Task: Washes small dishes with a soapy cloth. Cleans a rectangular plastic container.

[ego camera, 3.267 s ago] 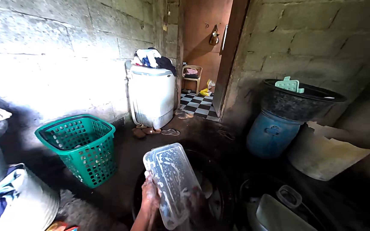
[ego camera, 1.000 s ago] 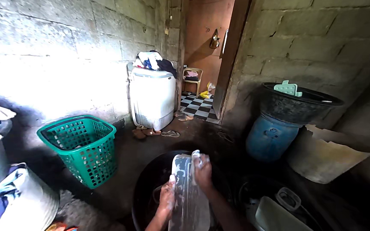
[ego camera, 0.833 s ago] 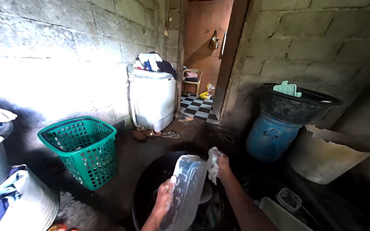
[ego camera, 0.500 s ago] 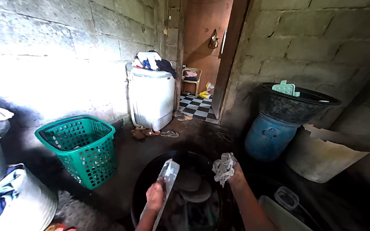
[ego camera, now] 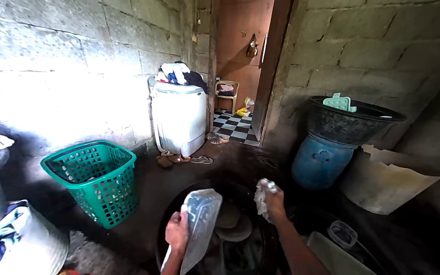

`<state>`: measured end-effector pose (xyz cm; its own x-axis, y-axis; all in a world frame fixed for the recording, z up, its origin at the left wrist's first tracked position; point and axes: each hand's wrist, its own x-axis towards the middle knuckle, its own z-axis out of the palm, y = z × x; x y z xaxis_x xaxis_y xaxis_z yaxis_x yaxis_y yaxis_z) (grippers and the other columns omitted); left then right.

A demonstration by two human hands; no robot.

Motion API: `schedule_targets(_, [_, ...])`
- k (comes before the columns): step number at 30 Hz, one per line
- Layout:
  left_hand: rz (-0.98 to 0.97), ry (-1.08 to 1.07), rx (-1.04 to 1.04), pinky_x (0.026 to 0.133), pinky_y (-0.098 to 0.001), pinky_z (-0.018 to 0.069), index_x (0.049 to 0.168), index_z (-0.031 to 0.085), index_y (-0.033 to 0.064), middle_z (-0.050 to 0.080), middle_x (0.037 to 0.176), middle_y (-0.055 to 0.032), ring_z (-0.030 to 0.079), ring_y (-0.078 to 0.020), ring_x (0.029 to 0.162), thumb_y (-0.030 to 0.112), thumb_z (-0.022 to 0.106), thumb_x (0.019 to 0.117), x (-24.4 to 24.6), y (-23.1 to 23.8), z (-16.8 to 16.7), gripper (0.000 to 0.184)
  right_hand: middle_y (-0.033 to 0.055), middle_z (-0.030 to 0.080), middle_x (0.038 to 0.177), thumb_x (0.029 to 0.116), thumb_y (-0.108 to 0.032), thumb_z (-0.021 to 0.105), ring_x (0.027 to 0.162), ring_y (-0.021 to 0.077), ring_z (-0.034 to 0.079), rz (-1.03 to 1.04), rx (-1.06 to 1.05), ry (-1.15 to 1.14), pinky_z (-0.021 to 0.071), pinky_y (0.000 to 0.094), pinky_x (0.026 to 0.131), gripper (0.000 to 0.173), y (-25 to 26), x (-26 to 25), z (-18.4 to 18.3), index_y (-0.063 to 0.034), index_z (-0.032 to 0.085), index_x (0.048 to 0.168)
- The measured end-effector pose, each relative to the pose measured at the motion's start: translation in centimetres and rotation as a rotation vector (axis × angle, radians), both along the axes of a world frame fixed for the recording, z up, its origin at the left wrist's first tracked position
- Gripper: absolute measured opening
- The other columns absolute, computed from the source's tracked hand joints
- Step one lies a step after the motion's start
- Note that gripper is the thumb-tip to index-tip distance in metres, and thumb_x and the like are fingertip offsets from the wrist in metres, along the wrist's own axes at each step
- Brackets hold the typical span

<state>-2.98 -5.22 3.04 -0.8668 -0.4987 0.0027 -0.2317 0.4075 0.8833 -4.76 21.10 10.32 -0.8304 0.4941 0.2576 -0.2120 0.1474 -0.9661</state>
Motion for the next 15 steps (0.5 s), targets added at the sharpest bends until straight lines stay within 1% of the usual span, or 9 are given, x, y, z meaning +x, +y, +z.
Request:
schedule_targets(2, [-0.171, -0.065, -0.120, 0.089, -0.0674, 0.0469, 0.104, 0.071, -0.0064, 0.070, 0.101, -0.0305, 0.066, -0.0482, 0.103, 0.038, 0.052, 0.1064, 0.9, 2.1, 0.9, 0.048, 0.0205, 0.073, 0.101, 0.0973, -0.012, 0.068, 0.091, 0.0256, 0.071, 0.128, 0.358, -0.016, 0.0580, 0.0423, 0.088, 0.029, -2.2, 0.3, 0.8, 0.0110, 0.068, 0.115])
schedule_targets(3, [-0.253, -0.096, -0.170, 0.090, -0.0660, 0.0477, 0.104, 0.071, -0.0051, 0.070, 0.101, -0.0290, 0.067, -0.0470, 0.104, 0.041, 0.052, 0.1060, 1.3, 3.2, 1.2, 0.050, 0.0245, 0.073, 0.109, 0.0959, -0.017, 0.070, 0.103, 0.0326, 0.071, 0.204, 0.548, -0.062, 0.0547, 0.0480, 0.097, 0.035, -3.8, 1.0, 0.9, 0.0108, 0.068, 0.117])
schedule_targets(5, [-0.367, -0.113, -0.201, 0.091, -0.0645, 0.0472, 0.102, 0.071, -0.0048, 0.071, 0.099, -0.0275, 0.067, -0.0459, 0.103, 0.041, 0.052, 0.1060, 2.0, 4.8, 1.5, 0.050, 0.0265, 0.070, 0.120, 0.0972, -0.024, 0.068, 0.117, 0.0393, 0.066, 0.406, 0.869, -0.177, 0.0484, 0.0543, 0.106, 0.042, -6.9, 2.7, 0.9, 0.0073, 0.067, 0.124])
schedule_targets(6, [-0.393, -0.095, -0.182, 0.090, -0.0649, 0.0466, 0.099, 0.071, -0.0056, 0.070, 0.097, -0.0275, 0.067, -0.0459, 0.101, 0.037, 0.052, 0.1059, 2.1, 5.1, 1.2, 0.047, 0.0264, 0.070, 0.121, 0.0963, -0.025, 0.068, 0.118, 0.0403, 0.066, 0.459, 0.935, -0.147, 0.0484, 0.0551, 0.105, 0.043, -7.9, 3.3, 0.5, 0.0065, 0.068, 0.125])
schedule_targets(7, [-0.416, -0.085, -0.159, 0.089, -0.0649, 0.0466, 0.097, 0.071, -0.0061, 0.070, 0.095, -0.0273, 0.067, -0.0454, 0.100, 0.037, 0.052, 0.1062, 2.2, 5.0, 0.7, 0.048, 0.0253, 0.071, 0.121, 0.0965, -0.026, 0.068, 0.118, 0.0382, 0.067, 0.485, 0.895, -0.102, 0.0489, 0.0533, 0.106, 0.043, -7.9, 3.2, -0.3, 0.0060, 0.068, 0.125])
schedule_targets(8, [-0.434, -0.061, -0.138, 0.088, -0.0644, 0.0471, 0.094, 0.070, -0.0066, 0.069, 0.092, -0.0266, 0.067, -0.0444, 0.096, 0.038, 0.052, 0.1060, 2.4, 4.8, 0.2, 0.050, 0.0234, 0.072, 0.119, 0.0961, -0.023, 0.069, 0.116, 0.0336, 0.068, 0.482, 0.765, -0.046, 0.0506, 0.0491, 0.106, 0.040, -7.3, 2.7, -1.2, 0.0066, 0.070, 0.122])
schedule_targets(11, [-0.433, 0.090, 0.017, 0.079, -0.0590, 0.0475, 0.081, 0.064, -0.0079, 0.063, 0.077, -0.0208, 0.063, -0.0364, 0.080, 0.032, 0.054, 0.1046, 2.9, 4.4, -0.3, 0.047, 0.0224, 0.069, 0.122, 0.0987, -0.011, 0.066, 0.115, 0.0231, 0.065, 0.465, 0.392, -0.155, 0.0490, 0.0360, 0.106, 0.034, -4.4, 1.5, -1.2, 0.0104, 0.064, 0.125])
schedule_targets(13, [-0.383, 0.221, 0.164, 0.069, -0.0465, 0.0473, 0.071, 0.058, -0.0026, 0.054, 0.065, -0.0083, 0.056, -0.0218, 0.066, 0.025, 0.055, 0.1023, 3.2, 4.8, -0.6, 0.042, 0.0267, 0.066, 0.128, 0.0998, -0.010, 0.065, 0.123, 0.0290, 0.062, 0.393, 0.440, -0.259, 0.0448, 0.0392, 0.111, 0.037, -2.7, 0.7, -0.9, 0.0121, 0.061, 0.129])
schedule_targets(15, [-0.349, 0.295, 0.233, 0.062, -0.0353, 0.0451, 0.066, 0.053, 0.0030, 0.048, 0.061, 0.0007, 0.050, -0.0107, 0.059, 0.021, 0.055, 0.1001, 3.2, 4.9, -0.7, 0.039, 0.0294, 0.064, 0.131, 0.1008, -0.015, 0.064, 0.128, 0.0370, 0.060, 0.316, 0.582, -0.343, 0.0423, 0.0473, 0.113, 0.042, -2.5, 0.3, -1.0, 0.0110, 0.060, 0.133])
